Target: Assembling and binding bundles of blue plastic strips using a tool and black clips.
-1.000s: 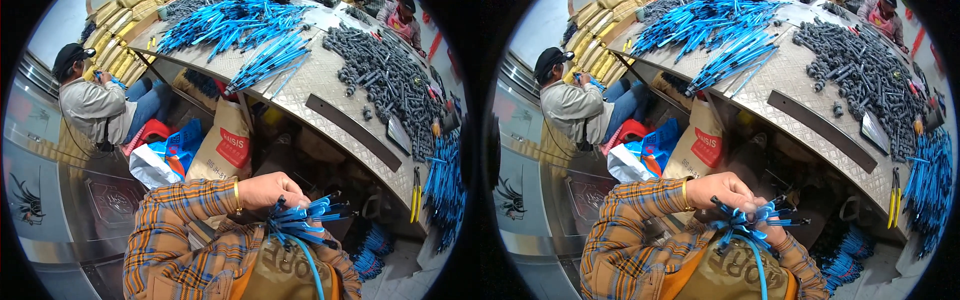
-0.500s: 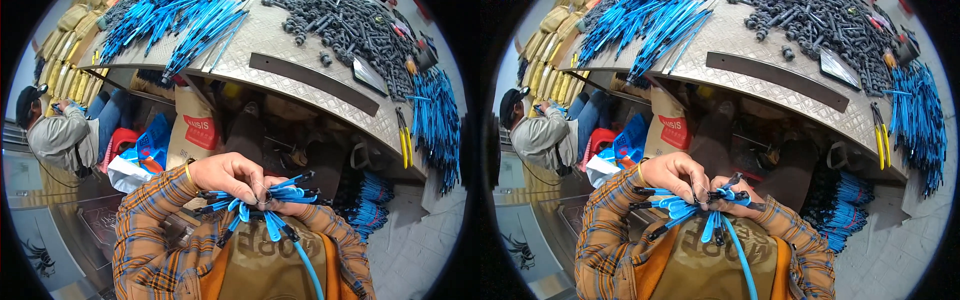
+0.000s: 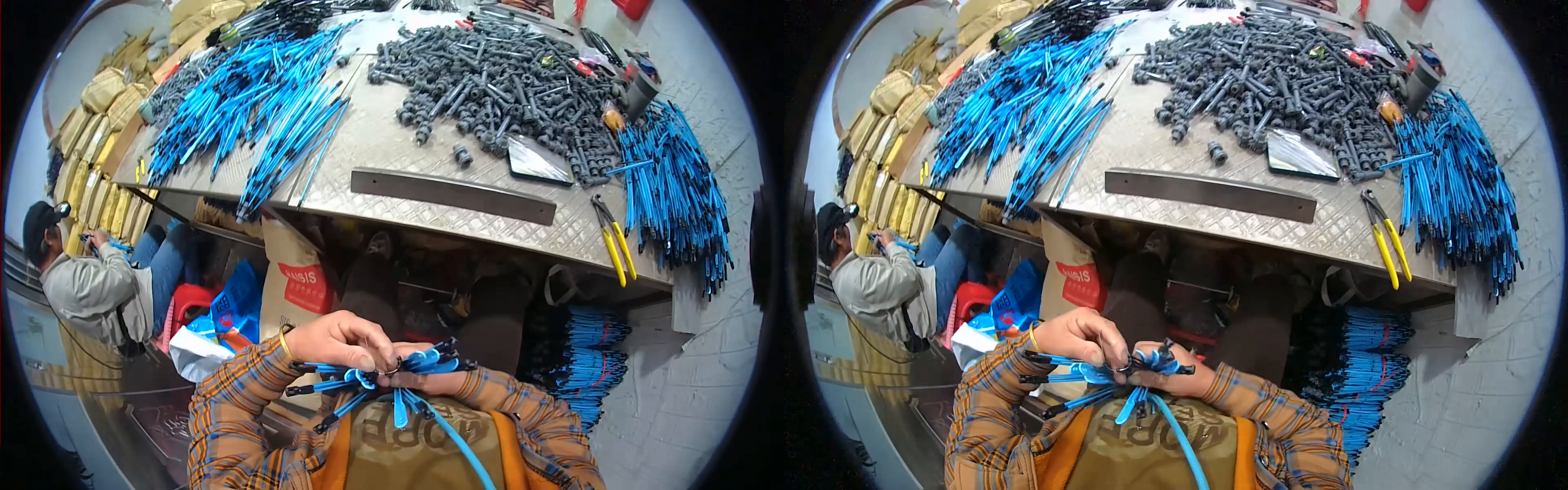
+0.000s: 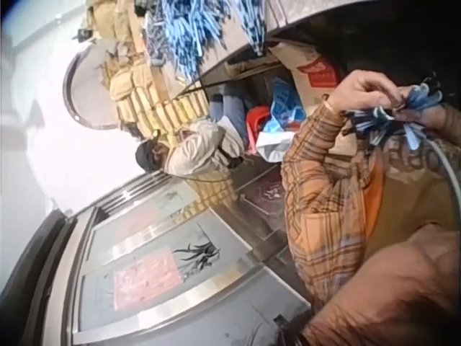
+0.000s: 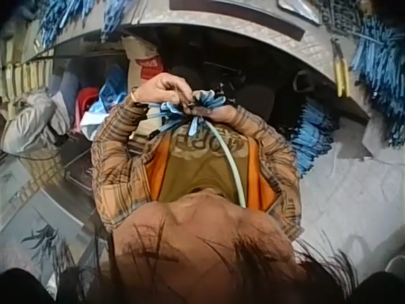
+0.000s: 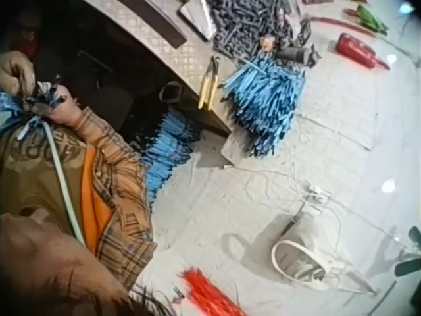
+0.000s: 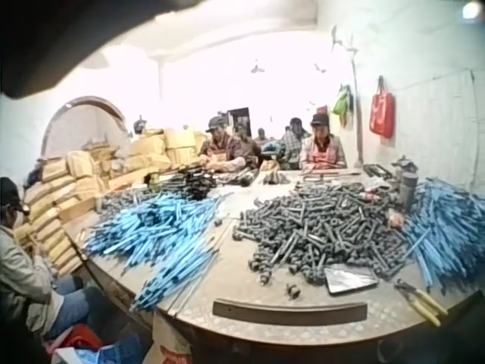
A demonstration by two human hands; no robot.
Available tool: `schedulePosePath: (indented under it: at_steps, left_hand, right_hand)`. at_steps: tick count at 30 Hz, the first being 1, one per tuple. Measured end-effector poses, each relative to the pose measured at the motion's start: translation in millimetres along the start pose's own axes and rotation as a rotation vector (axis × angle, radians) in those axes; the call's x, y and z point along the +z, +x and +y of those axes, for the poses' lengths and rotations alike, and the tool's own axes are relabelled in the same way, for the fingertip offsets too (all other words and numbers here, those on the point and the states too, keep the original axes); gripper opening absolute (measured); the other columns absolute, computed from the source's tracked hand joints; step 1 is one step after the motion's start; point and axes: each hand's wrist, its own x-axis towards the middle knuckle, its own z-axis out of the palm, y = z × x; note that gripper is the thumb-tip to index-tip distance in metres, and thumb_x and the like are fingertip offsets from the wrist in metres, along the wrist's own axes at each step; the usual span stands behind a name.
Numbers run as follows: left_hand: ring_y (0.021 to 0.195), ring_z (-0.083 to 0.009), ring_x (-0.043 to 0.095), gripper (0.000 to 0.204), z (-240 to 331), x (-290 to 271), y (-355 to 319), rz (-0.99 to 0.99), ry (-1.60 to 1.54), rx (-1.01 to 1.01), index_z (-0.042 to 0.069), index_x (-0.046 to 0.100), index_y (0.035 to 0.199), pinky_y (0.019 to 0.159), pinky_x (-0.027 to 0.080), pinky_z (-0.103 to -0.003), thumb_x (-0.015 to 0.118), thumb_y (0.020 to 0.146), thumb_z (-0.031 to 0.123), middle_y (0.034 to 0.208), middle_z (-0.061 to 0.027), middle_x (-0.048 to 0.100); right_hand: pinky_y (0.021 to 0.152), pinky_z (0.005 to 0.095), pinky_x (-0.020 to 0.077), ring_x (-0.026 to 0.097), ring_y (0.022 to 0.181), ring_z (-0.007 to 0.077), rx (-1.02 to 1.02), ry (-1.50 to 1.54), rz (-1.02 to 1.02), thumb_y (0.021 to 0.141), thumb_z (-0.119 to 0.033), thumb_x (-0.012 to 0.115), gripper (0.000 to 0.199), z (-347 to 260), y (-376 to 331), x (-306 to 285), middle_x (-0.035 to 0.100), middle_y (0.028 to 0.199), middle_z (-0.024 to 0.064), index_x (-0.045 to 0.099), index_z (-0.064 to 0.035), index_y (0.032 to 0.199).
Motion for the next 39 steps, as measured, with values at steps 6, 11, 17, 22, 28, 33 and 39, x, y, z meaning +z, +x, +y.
schedulePosePath:
  at_steps: [6, 11, 17, 22, 28, 33, 39]
  left_hand:
    - [0.07, -0.0095, 0.056, 0.013, 5.8, -6.8, 18.2, 0.062, 0.146, -0.031, 0.001, 0.063, 0.093, 0.068, 0.045, -0.019, 0.064, 0.08, 0.003, 0.087, -0.0065, 0.065]
    - [0.061, -0.0078, 0.053, 0.011, 50.1, -33.8, 56.9, 0.13, 0.536, -0.249, 0.002, 0.063, 0.091, 0.058, 0.044, -0.019, 0.063, 0.081, 0.007, 0.078, -0.0039, 0.064]
    - [0.06, -0.0174, 0.056, 0.024, 181.9, -105.1, 220.4, 0.947, 1.451, 0.346, 0.002, 0.068, 0.085, 0.056, 0.046, -0.029, 0.06, 0.077, 0.023, 0.069, -0.0059, 0.064]
    - [0.064, -0.0288, 0.059, 0.019, 199.2, -165.6, 320.7, 1.074, 1.915, 0.333, 0.005, 0.067, 0.084, 0.061, 0.048, -0.036, 0.058, 0.072, 0.017, 0.074, -0.0116, 0.065]
    - [0.065, -0.0304, 0.06, 0.021, 204.8, -180.4, 341.9, 1.201, 1.941, 0.172, 0.004, 0.064, 0.085, 0.062, 0.048, -0.036, 0.059, 0.067, 0.013, 0.073, -0.0123, 0.064]
    - [0.065, -0.0257, 0.06, 0.022, 220.6, -108.7, 277.6, 0.995, 1.36, 0.453, 0.0, 0.058, 0.089, 0.059, 0.049, -0.032, 0.056, 0.067, 0.004, 0.077, -0.0138, 0.063]
    - [0.067, -0.0123, 0.058, 0.028, 140.2, -30.8, 144.1, 0.679, 0.731, 0.196, -0.001, 0.059, 0.098, 0.061, 0.047, -0.02, 0.063, 0.07, -0.002, 0.081, -0.0061, 0.062]
  right_hand:
    - [0.069, 0.0216, 0.0424, 0.05, 0.075, 0.0107, -0.056, 0.156, 0.223, 0.086, -0.014, 0.061, 0.015, 14.2, -11.5, 0.3, 0.059, 0.087, 0.0015, 0.057, -0.0033, 0.095]
    - [0.073, 0.0214, 0.0424, 0.051, 0.08, 0.0106, -0.122, 0.307, 0.135, 0.087, -0.013, 0.059, 0.019, 6.1, -6.8, -19.7, 0.059, 0.091, 0.0023, 0.058, -0.0017, 0.102]
    - [0.077, 0.0214, 0.0423, 0.053, 0.085, 0.0109, -0.124, 0.264, 0.047, 0.088, -0.011, 0.058, 0.031, 18.7, -19.5, -41.4, 0.06, 0.095, 0.0038, 0.055, -0.0011, 0.117]
    - [0.078, 0.0216, 0.0434, 0.054, 0.089, 0.0112, -0.073, 0.378, 0.144, 0.088, -0.009, 0.056, 0.033, 28.9, -31.0, -58.4, 0.06, 0.099, 0.0047, 0.053, 0.0, 0.12]
    - [0.081, 0.0209, 0.0435, 0.054, 0.092, 0.0108, -0.097, 0.371, 0.132, 0.089, -0.011, 0.056, 0.033, 33.5, -32.3, -73.4, 0.06, 0.102, 0.0053, 0.053, 0.0005, 0.12]
    - [0.092, 0.034, 0.0392, 0.051, 0.108, 0.0239, -0.043, 0.425, 0.125, 0.086, -0.008, 0.058, 0.013, 38.0, -39.2, -59.5, 0.054, 0.118, 0.0152, 0.053, -0.0041, 0.098]
    - [0.092, 0.0358, 0.041, 0.051, 0.11, 0.0273, -0.007, 0.266, 0.086, 0.087, -0.014, 0.058, 0.01, 11.2, -32.9, -44.2, 0.052, 0.123, 0.0181, 0.055, -0.0049, 0.091]
